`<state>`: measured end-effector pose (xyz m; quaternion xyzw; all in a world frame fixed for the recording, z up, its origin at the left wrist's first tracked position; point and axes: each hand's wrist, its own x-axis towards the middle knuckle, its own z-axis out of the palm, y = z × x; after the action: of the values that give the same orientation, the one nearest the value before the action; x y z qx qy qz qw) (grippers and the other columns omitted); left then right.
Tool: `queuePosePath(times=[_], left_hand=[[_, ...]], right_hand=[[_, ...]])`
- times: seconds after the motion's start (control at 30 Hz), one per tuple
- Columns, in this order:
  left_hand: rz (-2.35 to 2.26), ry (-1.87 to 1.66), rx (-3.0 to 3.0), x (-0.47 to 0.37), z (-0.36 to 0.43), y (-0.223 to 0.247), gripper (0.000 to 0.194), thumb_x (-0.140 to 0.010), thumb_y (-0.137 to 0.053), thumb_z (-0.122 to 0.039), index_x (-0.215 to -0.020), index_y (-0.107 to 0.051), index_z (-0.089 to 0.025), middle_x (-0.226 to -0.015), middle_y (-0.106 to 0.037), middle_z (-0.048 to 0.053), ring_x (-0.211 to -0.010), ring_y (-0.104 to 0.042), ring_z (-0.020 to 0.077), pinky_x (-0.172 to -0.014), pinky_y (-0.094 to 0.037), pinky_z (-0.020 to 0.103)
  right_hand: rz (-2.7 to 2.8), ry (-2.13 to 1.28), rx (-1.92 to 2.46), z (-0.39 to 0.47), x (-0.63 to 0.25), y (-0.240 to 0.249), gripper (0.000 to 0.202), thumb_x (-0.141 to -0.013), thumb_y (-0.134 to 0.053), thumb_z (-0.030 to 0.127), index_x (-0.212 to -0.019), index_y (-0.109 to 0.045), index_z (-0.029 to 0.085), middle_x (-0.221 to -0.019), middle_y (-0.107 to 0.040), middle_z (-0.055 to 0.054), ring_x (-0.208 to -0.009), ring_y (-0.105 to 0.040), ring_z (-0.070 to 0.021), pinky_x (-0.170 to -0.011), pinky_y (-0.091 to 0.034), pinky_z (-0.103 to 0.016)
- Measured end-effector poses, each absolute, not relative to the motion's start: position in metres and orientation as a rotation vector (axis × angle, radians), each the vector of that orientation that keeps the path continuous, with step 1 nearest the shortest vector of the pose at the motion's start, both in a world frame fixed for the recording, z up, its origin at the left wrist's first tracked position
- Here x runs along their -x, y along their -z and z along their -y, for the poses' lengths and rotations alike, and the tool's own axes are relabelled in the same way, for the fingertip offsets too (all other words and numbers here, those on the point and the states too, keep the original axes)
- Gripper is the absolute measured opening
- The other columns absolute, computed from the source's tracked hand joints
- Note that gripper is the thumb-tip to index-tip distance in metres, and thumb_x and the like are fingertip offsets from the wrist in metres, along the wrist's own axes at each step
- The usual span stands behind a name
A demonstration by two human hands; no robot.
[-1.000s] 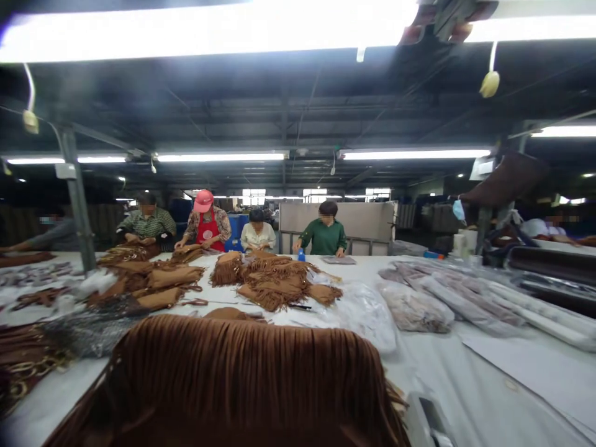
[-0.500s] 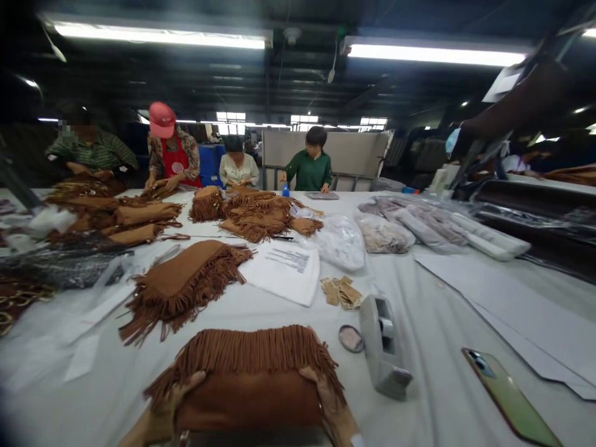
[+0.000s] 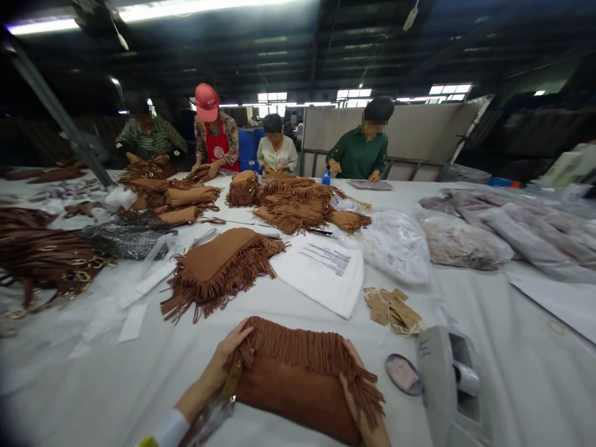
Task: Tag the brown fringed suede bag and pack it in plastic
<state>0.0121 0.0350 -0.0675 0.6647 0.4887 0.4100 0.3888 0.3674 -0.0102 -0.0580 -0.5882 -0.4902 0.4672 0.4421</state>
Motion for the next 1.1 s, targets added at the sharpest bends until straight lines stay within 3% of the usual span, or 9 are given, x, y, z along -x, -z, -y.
queuePosePath(times=[0.13, 0.27, 0.37, 0.6, 0.7, 0.8, 1.0, 1.1], left_hand=[[-1.464, -1.067, -1.499, -0.04, -0.02, 0.061, 0.062, -0.074, -0.062, -0.023, -0.134, -0.05, -0.017, -0.146, -0.043, 0.012, -0.135, -0.039, 0.0281, -0.116, -0.025, 0.043], [-1.586, -1.114, -1.41, -0.074, -0.005, 0.062, 0.058, -0.074, -0.061, -0.023, -0.131, -0.053, -0.017, -0.145, -0.043, 0.013, -0.136, -0.036, 0.0296, -0.117, -0.022, 0.044], [-1.593, -1.103, -1.423, -0.087, -0.001, 0.065, 0.052, -0.076, -0.059, -0.022, -0.128, -0.056, -0.018, -0.147, -0.04, 0.012, -0.139, -0.03, 0.0302, -0.118, -0.019, 0.047], [-1.367, -0.978, -1.388, -0.064, 0.001, 0.042, 0.073, -0.058, -0.063, -0.008, -0.13, -0.053, -0.018, -0.142, -0.048, 0.01, -0.134, -0.038, 0.0302, -0.116, -0.024, 0.043], [-1.373, -0.99, -1.274, -0.061, 0.009, 0.041, 0.057, -0.063, -0.065, -0.016, -0.119, -0.06, -0.02, -0.125, -0.063, 0.007, -0.122, -0.052, 0.0302, -0.111, -0.034, 0.043], [-1.483, -1.068, -1.061, -0.065, 0.016, 0.051, 0.046, -0.066, -0.069, -0.026, -0.111, -0.062, -0.021, -0.112, -0.069, 0.006, -0.112, -0.06, 0.0292, -0.106, -0.041, 0.041], [-1.573, -1.215, -0.853, -0.06, 0.003, 0.051, 0.058, -0.068, -0.072, -0.034, -0.12, -0.052, -0.019, -0.12, -0.064, 0.01, -0.112, -0.059, 0.0265, -0.103, -0.044, 0.04], [-1.554, -1.248, -0.907, -0.061, -0.007, 0.047, 0.062, -0.067, -0.072, -0.034, -0.123, -0.049, -0.019, -0.118, -0.064, 0.01, -0.106, -0.062, 0.0257, -0.095, -0.048, 0.04]], right_hand=[[1.196, -0.813, 1.6, 0.002, -0.338, 0.054, 0.058, -0.079, -0.054, 0.048, -0.13, -0.05, 0.021, -0.147, -0.04, -0.007, -0.142, -0.025, -0.0256, -0.12, -0.015, -0.042], [1.305, -0.483, 1.729, 0.011, -0.301, 0.061, 0.053, -0.082, -0.052, 0.046, -0.124, -0.056, 0.015, -0.152, -0.029, -0.012, -0.142, -0.021, -0.032, -0.118, -0.016, -0.051], [1.328, -0.442, 1.684, 0.016, -0.284, 0.071, 0.047, -0.082, -0.055, 0.048, -0.117, -0.062, 0.016, -0.147, -0.039, -0.014, -0.142, -0.02, -0.0346, -0.117, -0.012, -0.055], [1.513, -0.627, 1.433, 0.033, -0.28, 0.067, 0.03, -0.087, -0.054, 0.038, -0.11, -0.069, 0.025, -0.13, -0.059, -0.008, -0.126, -0.048, -0.0293, -0.114, -0.026, -0.055], [1.685, -0.702, 1.357, 0.047, -0.279, 0.059, 0.03, -0.09, -0.047, 0.029, -0.11, -0.069, 0.029, -0.124, -0.063, -0.005, -0.123, -0.051, -0.0268, -0.109, -0.036, -0.051], [1.767, -0.705, 1.358, 0.059, -0.28, 0.055, 0.033, -0.091, -0.044, 0.024, -0.112, -0.068, 0.032, -0.123, -0.065, -0.002, -0.121, -0.052, -0.0252, -0.108, -0.038, -0.047], [1.397, -0.275, 1.566, 0.052, -0.3, 0.05, 0.035, -0.091, -0.048, 0.033, -0.121, -0.063, 0.022, -0.126, -0.06, -0.012, -0.119, -0.051, -0.0286, -0.107, -0.036, -0.052], [1.374, -0.171, 1.699, 0.042, -0.305, 0.059, 0.038, -0.09, -0.05, 0.037, -0.122, -0.06, 0.018, -0.116, -0.062, -0.015, -0.109, -0.056, -0.0292, -0.1, -0.044, -0.052]])
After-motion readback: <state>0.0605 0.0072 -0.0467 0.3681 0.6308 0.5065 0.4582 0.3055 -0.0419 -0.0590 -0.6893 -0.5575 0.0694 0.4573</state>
